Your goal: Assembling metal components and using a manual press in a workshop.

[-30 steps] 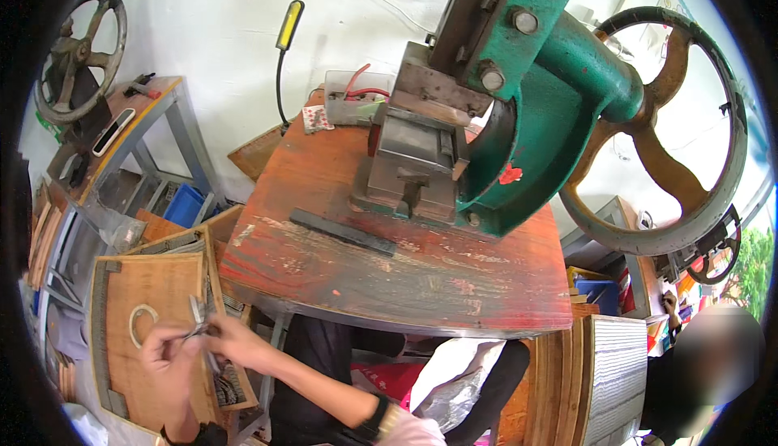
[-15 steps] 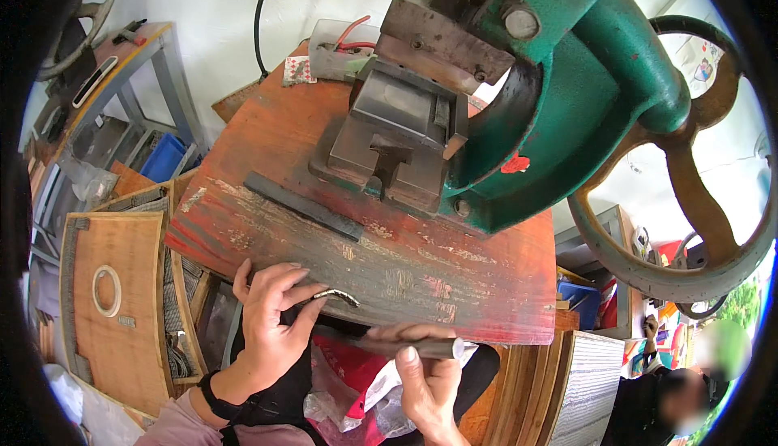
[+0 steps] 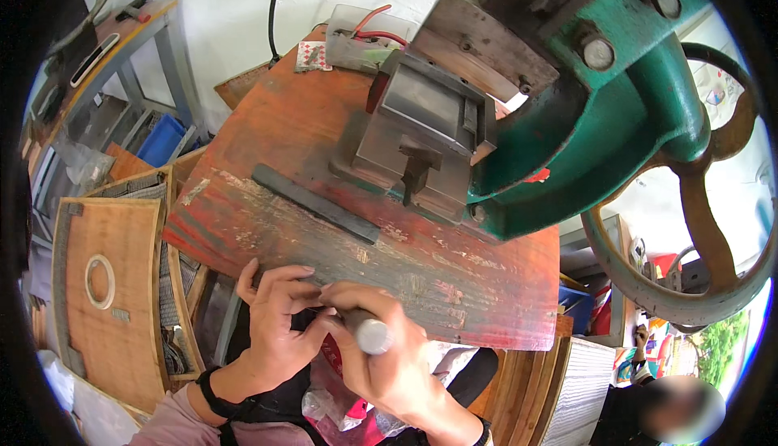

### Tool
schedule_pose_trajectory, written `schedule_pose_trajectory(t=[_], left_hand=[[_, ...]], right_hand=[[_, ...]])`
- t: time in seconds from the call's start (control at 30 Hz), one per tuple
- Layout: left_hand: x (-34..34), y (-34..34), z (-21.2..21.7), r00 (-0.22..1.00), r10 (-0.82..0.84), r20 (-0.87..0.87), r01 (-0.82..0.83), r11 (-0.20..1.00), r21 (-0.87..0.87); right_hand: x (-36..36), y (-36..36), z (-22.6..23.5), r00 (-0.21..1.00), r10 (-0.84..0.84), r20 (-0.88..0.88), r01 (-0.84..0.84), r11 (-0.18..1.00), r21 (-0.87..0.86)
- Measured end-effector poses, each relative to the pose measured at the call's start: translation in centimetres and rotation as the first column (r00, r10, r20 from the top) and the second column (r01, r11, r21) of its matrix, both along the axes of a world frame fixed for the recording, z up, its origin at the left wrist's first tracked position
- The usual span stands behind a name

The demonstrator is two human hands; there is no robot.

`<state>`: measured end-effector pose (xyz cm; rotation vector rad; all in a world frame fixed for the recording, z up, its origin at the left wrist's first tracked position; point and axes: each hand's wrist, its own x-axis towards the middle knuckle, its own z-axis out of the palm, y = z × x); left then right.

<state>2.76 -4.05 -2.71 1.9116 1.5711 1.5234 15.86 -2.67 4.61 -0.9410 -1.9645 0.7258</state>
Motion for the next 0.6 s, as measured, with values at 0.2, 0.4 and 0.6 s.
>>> schedule_pose_trajectory(t=[0.2,0.4,0.6], left_hand=[[-0.14,-0.03,0.00,1.000,0.002,0.020,-0.002,1.000,-0.003],[-0.04,0.06,-0.33,0.999,0.005,0.052,-0.006,1.000,0.009],[-0.11,-0.01,-0.26,0.999,-0.002,0.052,0.001,1.000,0.017]], right_hand=[[-0.52,0.35,0.37,0.999,0.006,-0.033,-0.005,1.000,0.018],[-0.50,-0.14,0.10,0.990,-0.045,0.132,0.055,0.996,-0.074],[-0.73,0.05,-0.30,0.999,-0.038,0.015,0.038,0.999,0.039]])
